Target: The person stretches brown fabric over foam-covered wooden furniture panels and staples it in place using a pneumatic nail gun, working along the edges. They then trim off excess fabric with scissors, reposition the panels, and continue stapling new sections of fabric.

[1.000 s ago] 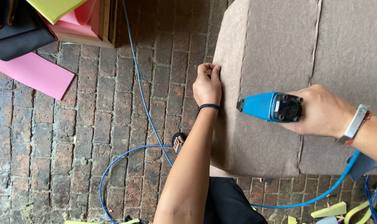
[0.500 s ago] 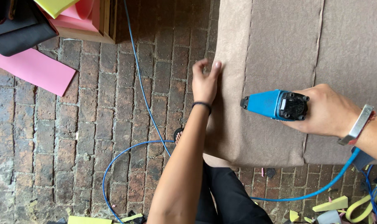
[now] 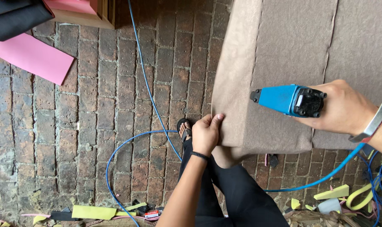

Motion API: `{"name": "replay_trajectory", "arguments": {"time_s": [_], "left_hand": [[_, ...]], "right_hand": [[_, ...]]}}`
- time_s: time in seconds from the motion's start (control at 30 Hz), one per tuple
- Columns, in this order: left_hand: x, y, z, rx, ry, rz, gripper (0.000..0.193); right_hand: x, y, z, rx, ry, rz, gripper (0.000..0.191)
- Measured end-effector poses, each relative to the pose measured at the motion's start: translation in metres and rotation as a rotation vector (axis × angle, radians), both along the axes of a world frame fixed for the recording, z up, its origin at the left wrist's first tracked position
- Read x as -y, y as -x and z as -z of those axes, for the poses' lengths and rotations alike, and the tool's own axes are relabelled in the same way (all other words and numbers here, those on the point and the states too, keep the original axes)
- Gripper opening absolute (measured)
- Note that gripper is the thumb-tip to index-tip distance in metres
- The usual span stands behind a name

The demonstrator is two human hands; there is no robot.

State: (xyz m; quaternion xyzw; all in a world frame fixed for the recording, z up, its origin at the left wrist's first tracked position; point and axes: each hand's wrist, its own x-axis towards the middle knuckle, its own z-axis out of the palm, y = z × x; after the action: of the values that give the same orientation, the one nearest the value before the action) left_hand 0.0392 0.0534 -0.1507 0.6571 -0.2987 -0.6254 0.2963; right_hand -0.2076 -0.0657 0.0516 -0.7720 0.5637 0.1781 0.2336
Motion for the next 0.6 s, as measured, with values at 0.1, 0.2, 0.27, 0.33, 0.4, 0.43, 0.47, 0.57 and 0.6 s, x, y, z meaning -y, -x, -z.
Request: {"name": "replay_trajectory", "arguments": {"time_s": [0.1,0.2,0.27,0.33,0.4,0.43,0.47,0.57,0.6], "left_hand": [[-0.007,0.008,-0.012,0.248,0.08,-0.008,0.045],[-0.001,0.017,-0.012,0.413,0.146,0.059,0.045],[0.001,0.019,-0.012,0.397,0.132,0.066,0.044],[0.001,0.019,-0.012,0.37,0.105,0.053,0.045],[0.0,0.017,-0.012,0.389,0.11,0.042,0.044],[0.0,0.017,-0.012,0.41,0.12,0.044,0.044],[0.0,0.017,-0.013,0.428,0.123,0.047,0.044],[0.002,0.017,-0.013,0.407,0.113,0.026,0.045],[0.003,0.017,-0.013,0.409,0.123,0.031,0.044]], "right_hand": [[0.0,0.003,0.006,0.015,0.027,-0.008,0.04],[0.005,0.003,0.012,-0.108,0.012,-0.011,0.039],[0.005,0.003,0.012,-0.189,-0.006,-0.029,0.038],[0.004,0.005,0.009,-0.025,0.053,-0.055,0.041],[0.003,0.003,0.007,0.076,0.106,-0.097,0.041],[0.001,0.002,0.006,0.084,0.12,-0.12,0.041],[-0.001,0.001,0.004,0.088,0.125,-0.143,0.041],[0.0,-0.005,0.003,0.025,0.083,-0.079,0.043],[0.001,-0.007,0.002,0.005,0.09,-0.074,0.043]]}}
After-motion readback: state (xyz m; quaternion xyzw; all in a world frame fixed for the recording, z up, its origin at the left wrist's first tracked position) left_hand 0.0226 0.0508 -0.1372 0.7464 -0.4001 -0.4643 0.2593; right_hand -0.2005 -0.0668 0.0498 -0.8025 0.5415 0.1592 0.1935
